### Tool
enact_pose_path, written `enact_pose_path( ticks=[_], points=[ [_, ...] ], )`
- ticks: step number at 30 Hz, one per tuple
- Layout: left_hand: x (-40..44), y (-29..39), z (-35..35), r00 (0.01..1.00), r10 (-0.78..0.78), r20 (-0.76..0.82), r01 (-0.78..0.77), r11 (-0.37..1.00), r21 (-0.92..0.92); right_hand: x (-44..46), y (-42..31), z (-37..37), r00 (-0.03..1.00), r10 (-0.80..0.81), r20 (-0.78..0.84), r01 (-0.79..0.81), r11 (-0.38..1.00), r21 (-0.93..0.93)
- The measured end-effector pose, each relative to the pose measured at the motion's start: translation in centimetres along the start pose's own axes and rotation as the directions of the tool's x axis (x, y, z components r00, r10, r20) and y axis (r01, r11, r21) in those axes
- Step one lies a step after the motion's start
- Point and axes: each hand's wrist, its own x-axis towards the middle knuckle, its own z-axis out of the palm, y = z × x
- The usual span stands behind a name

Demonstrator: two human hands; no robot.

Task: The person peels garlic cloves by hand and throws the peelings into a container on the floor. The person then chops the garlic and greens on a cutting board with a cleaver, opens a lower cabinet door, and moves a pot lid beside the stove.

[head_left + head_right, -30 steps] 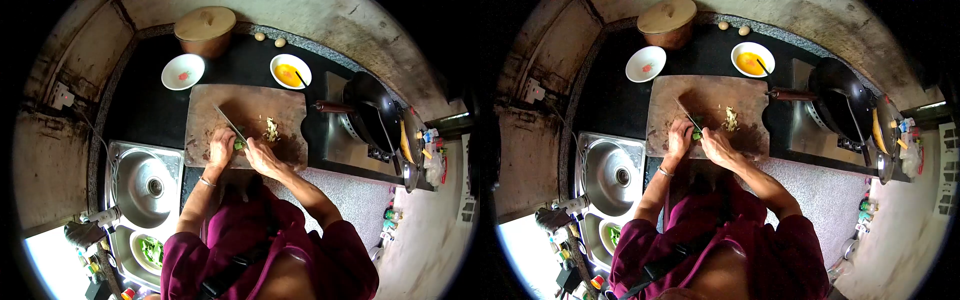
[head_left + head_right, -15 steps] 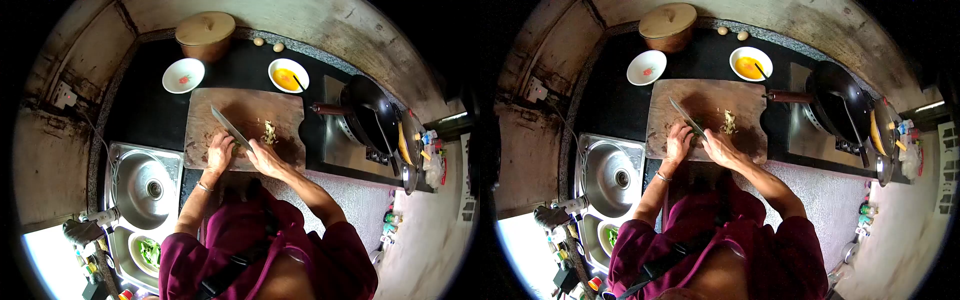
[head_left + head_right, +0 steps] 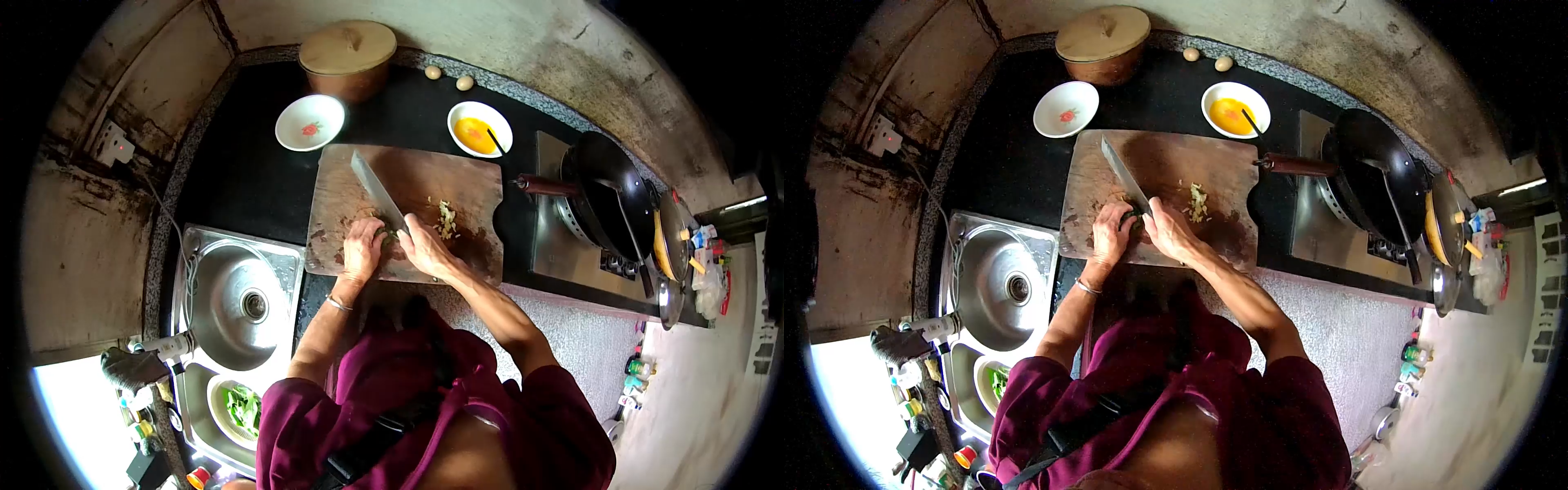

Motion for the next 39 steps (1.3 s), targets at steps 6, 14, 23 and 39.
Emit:
enact_pose_path(
  ticks=[6, 14, 23, 39],
  points=[
    [-0.1, -0.3, -0.1, 1.000, 0.002, 0.027, -0.002, 1.000, 0.004, -2.6, -1.7, -2.8, 0.963, 0.078, 0.259, -0.052, 0.993, -0.107],
    [-0.2, 0.4, -0.7, 0.997, 0.054, 0.059, -0.055, 0.998, 0.019, 0.8, 0.5, 1.4, 0.988, -0.149, 0.035, 0.151, 0.987, -0.047],
    [-0.9, -0.1, -0.8, 0.996, -0.064, 0.065, 0.066, 0.998, -0.020, -2.7, -0.6, -2.4, 0.971, -0.094, 0.222, 0.123, 0.985, -0.120],
    [-1.6, -0.2, -1.1, 1.000, 0.015, 0.020, -0.016, 0.999, 0.044, -0.4, -2.3, -2.3, 0.970, 0.065, 0.233, -0.037, 0.992, -0.120]
  ],
)
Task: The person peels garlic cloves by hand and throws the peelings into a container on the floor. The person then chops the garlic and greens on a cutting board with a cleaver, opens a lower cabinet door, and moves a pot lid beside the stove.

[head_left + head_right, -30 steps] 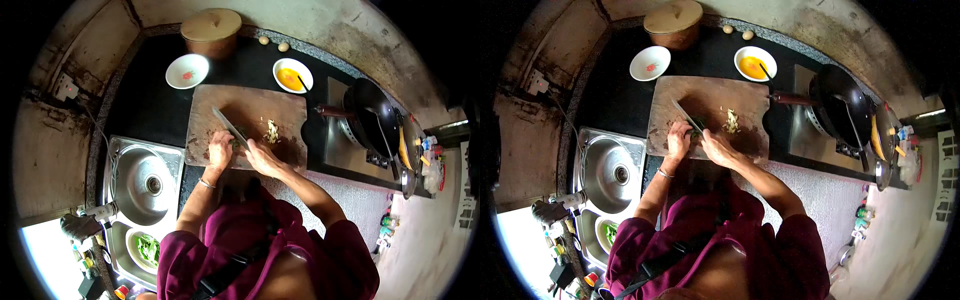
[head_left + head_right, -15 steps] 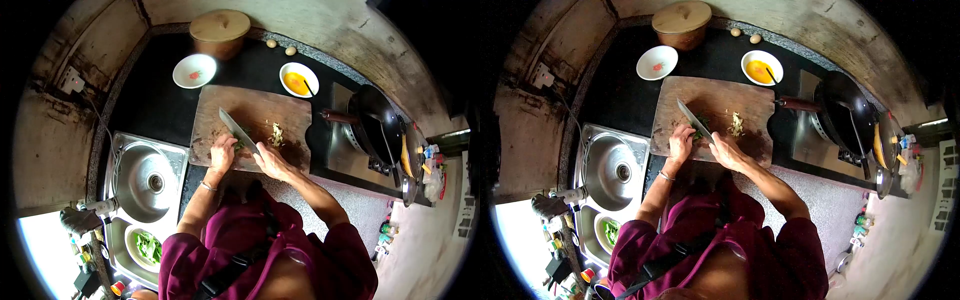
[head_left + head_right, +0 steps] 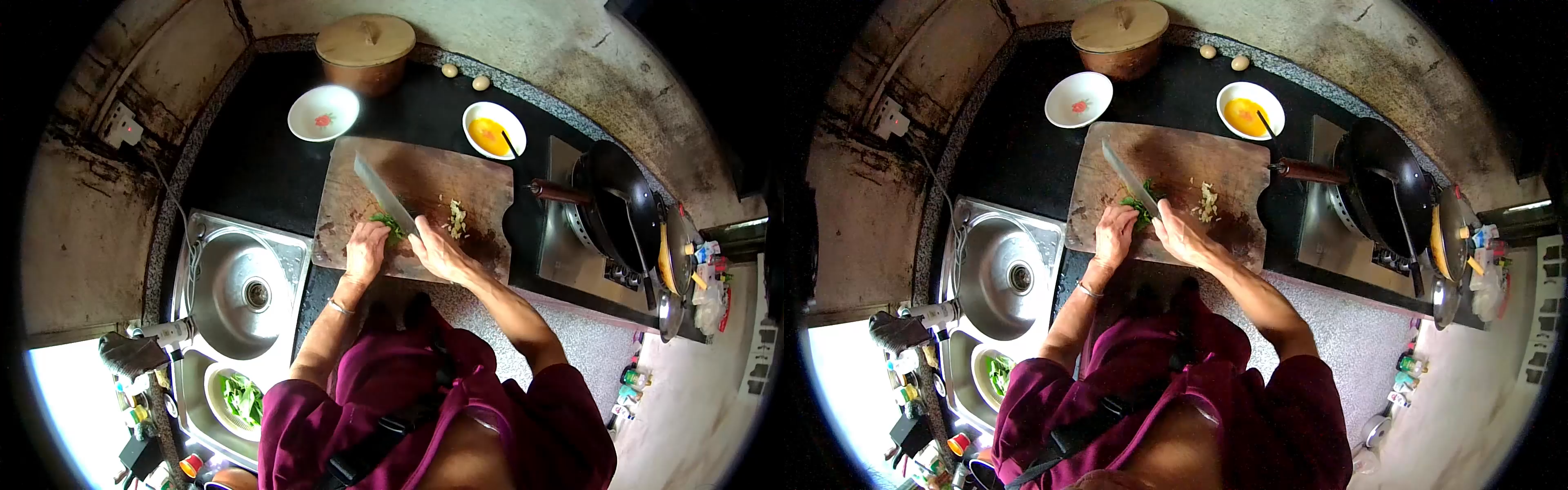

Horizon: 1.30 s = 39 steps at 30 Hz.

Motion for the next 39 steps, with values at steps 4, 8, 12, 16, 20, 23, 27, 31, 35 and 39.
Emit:
enact_pose_path(
  ticks=[4, 8, 12, 16, 20, 23, 27, 31, 35, 39],
  points=[
    [0.5, -0.1, 0.3, 0.999, 0.014, -0.030, -0.015, 1.000, -0.024, -1.6, 1.0, 0.5, 0.993, -0.118, 0.029, 0.119, 0.991, -0.055],
    [0.4, -0.4, 0.0, 1.000, -0.007, -0.005, 0.007, 0.999, -0.040, -1.0, 1.1, 1.8, 0.994, -0.111, 0.012, 0.111, 0.994, -0.001],
    [0.5, -0.4, 0.3, 0.999, -0.025, -0.026, 0.024, 0.999, -0.049, 2.4, 2.1, 4.1, 0.982, -0.146, -0.121, 0.152, 0.987, 0.047],
    [0.5, -0.2, -0.1, 0.999, -0.036, -0.030, 0.034, 0.997, -0.074, 2.4, 1.0, 3.0, 0.994, -0.041, -0.097, 0.050, 0.995, 0.089],
    [0.5, -0.2, -0.3, 0.999, -0.052, -0.005, 0.052, 0.998, -0.028, -0.4, 0.7, 0.7, 0.999, -0.033, -0.018, 0.033, 0.999, -0.014],
    [0.6, 0.2, -0.4, 0.996, -0.093, 0.013, 0.093, 0.996, 0.016, -2.1, 0.2, -0.5, 0.992, -0.053, 0.115, 0.057, 0.998, -0.038],
    [0.8, -0.3, -0.2, 1.000, -0.014, -0.019, 0.014, 1.000, -0.020, -2.3, 1.7, 0.4, 0.988, -0.147, 0.046, 0.149, 0.988, -0.038],
    [0.5, -0.9, 0.0, 1.000, -0.027, -0.005, 0.027, 0.998, -0.061, -1.7, 2.3, 2.4, 0.989, -0.144, 0.036, 0.144, 0.990, 0.000],
    [0.6, -0.7, 0.2, 0.999, -0.033, 0.011, 0.033, 0.998, -0.060, 1.1, 1.6, 2.7, 0.989, -0.149, 0.015, 0.149, 0.989, -0.001],
    [0.6, -0.2, -0.3, 0.998, -0.057, -0.035, 0.056, 0.998, -0.043, 1.3, 0.9, 1.7, 0.996, -0.046, -0.070, 0.049, 0.998, 0.043]
  ],
)
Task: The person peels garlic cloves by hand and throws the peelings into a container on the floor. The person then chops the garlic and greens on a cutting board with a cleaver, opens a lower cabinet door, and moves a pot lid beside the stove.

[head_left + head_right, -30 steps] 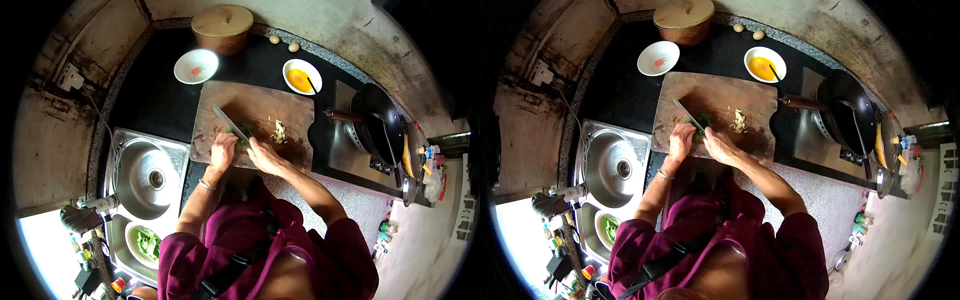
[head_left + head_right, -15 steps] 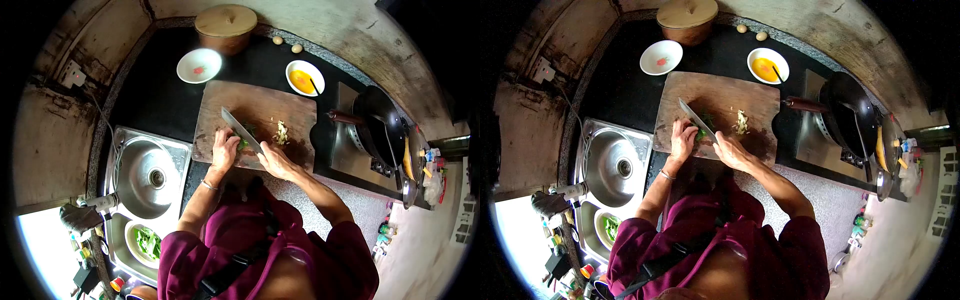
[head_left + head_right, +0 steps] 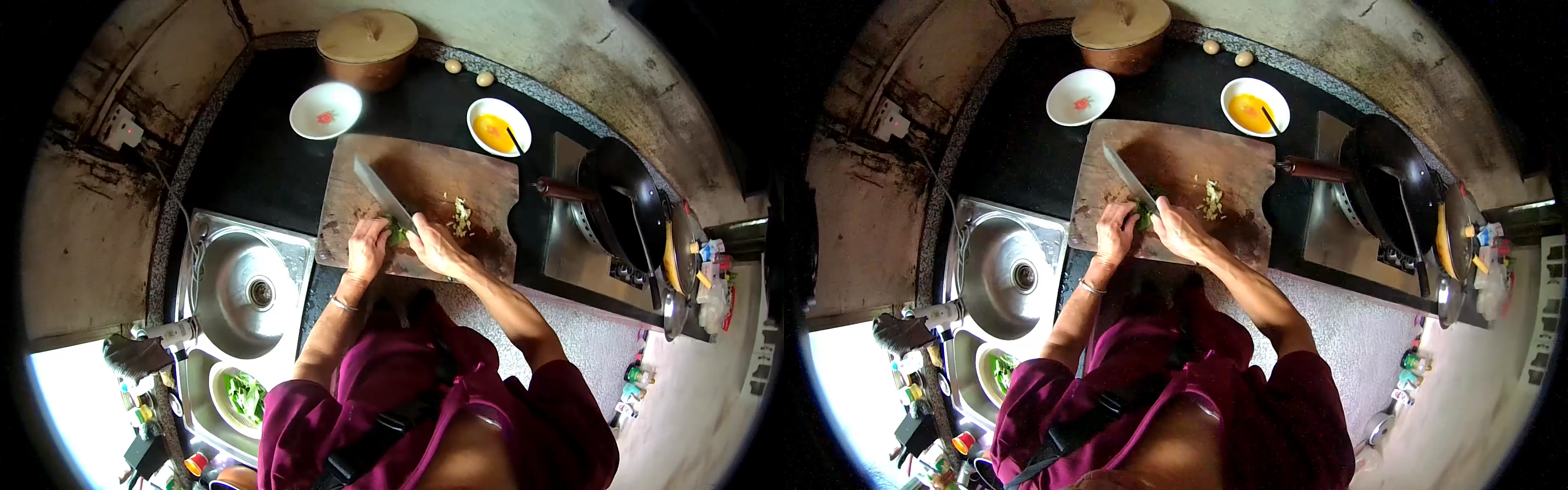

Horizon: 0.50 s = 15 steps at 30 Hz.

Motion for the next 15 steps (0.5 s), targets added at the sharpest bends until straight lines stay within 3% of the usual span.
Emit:
enact_pose_path(
  ticks=[2, 4, 6, 12, 15],
  points=[
    [-0.3, -0.1, 0.3, 0.998, -0.056, -0.001, 0.056, 0.998, 0.002, -0.9, 0.0, -0.9, 1.000, -0.017, -0.022, 0.016, 0.999, -0.035],
    [0.1, -0.1, 0.1, 1.000, 0.017, 0.007, -0.017, 1.000, -0.023, -1.8, -1.3, -2.4, 0.975, 0.037, 0.218, -0.034, 0.999, -0.016],
    [0.1, 0.0, 0.0, 1.000, 0.017, -0.011, -0.018, 0.999, -0.027, -2.6, -0.8, -2.1, 0.983, -0.131, 0.129, 0.143, 0.985, -0.093],
    [-0.3, -0.3, 0.0, 0.999, -0.003, 0.037, 0.004, 0.999, -0.043, -1.9, -0.3, 0.4, 0.984, -0.128, 0.124, 0.140, 0.985, -0.097],
    [-0.3, 0.1, -0.4, 0.998, 0.048, 0.045, -0.047, 0.998, -0.030, 0.9, 0.3, 2.6, 0.991, -0.137, 0.006, 0.137, 0.990, -0.039]
  ],
)
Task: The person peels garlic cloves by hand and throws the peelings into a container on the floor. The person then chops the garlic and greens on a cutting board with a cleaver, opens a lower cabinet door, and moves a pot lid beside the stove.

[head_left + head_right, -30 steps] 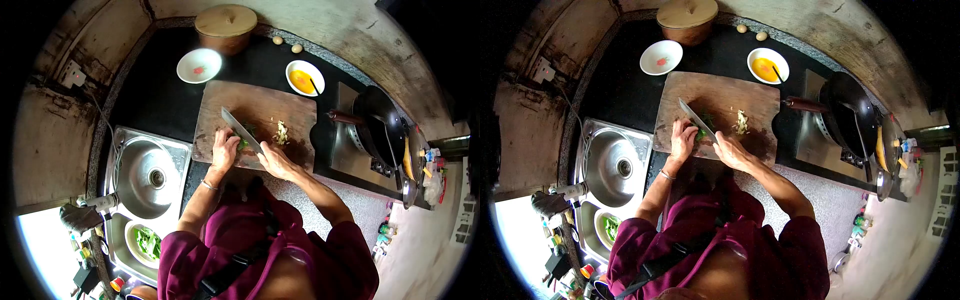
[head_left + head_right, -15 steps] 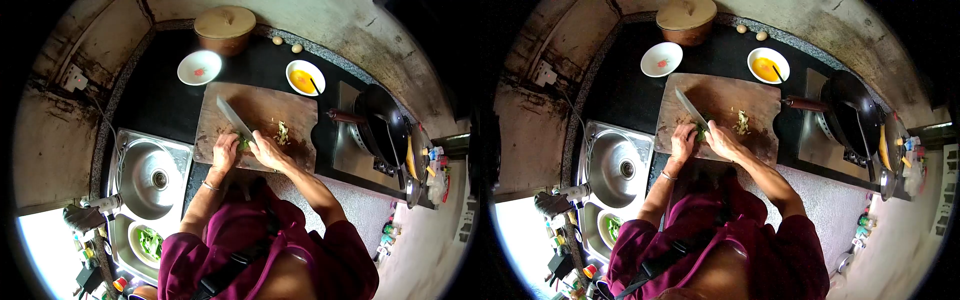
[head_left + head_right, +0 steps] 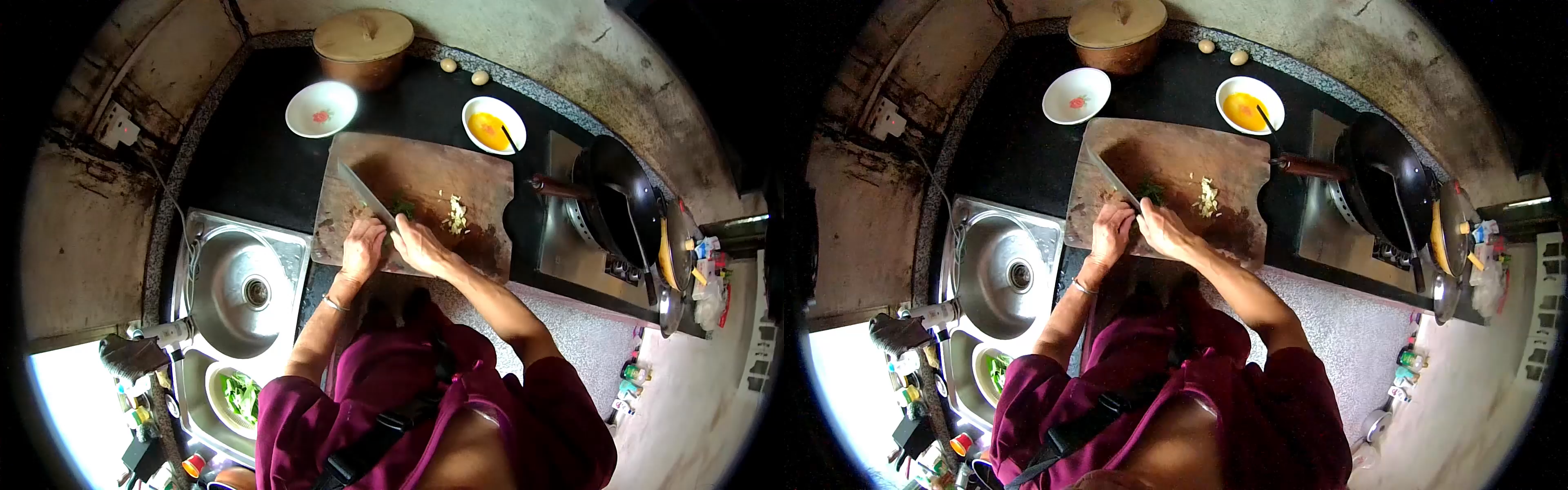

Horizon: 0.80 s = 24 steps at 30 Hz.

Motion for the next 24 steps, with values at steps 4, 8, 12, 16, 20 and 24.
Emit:
enact_pose_path(
  ticks=[4, 8, 12, 16, 20, 24],
  points=[
    [-0.5, 1.2, -1.0, 0.997, 0.034, -0.070, -0.025, 0.991, 0.133, -0.4, 0.2, -0.8, 0.995, 0.077, -0.067, -0.072, 0.995, 0.076],
    [-0.8, 0.1, -0.2, 0.999, -0.026, -0.043, 0.028, 0.998, 0.052, -2.2, -2.0, -3.7, 0.977, 0.177, 0.119, -0.180, 0.984, 0.015],
    [-0.6, -0.2, -0.1, 0.998, -0.008, -0.055, 0.010, 1.000, 0.021, -3.3, -1.3, -3.0, 0.989, 0.029, 0.142, -0.026, 0.999, -0.023],
    [-0.6, -0.7, 0.0, 1.000, -0.008, -0.013, 0.008, 0.999, 0.040, -2.5, -0.9, -1.4, 0.992, 0.016, 0.123, -0.010, 0.999, -0.049],
    [-0.6, -0.3, -0.4, 0.999, -0.032, 0.034, 0.031, 0.999, 0.030, 0.7, -0.1, 0.5, 1.000, 0.025, -0.015, -0.023, 0.997, 0.079],
    [-0.7, 0.7, -1.7, 0.998, -0.009, 0.064, 0.005, 0.998, 0.063, 0.4, -0.3, -1.4, 0.981, 0.187, 0.041, -0.192, 0.956, 0.221]
  ],
)
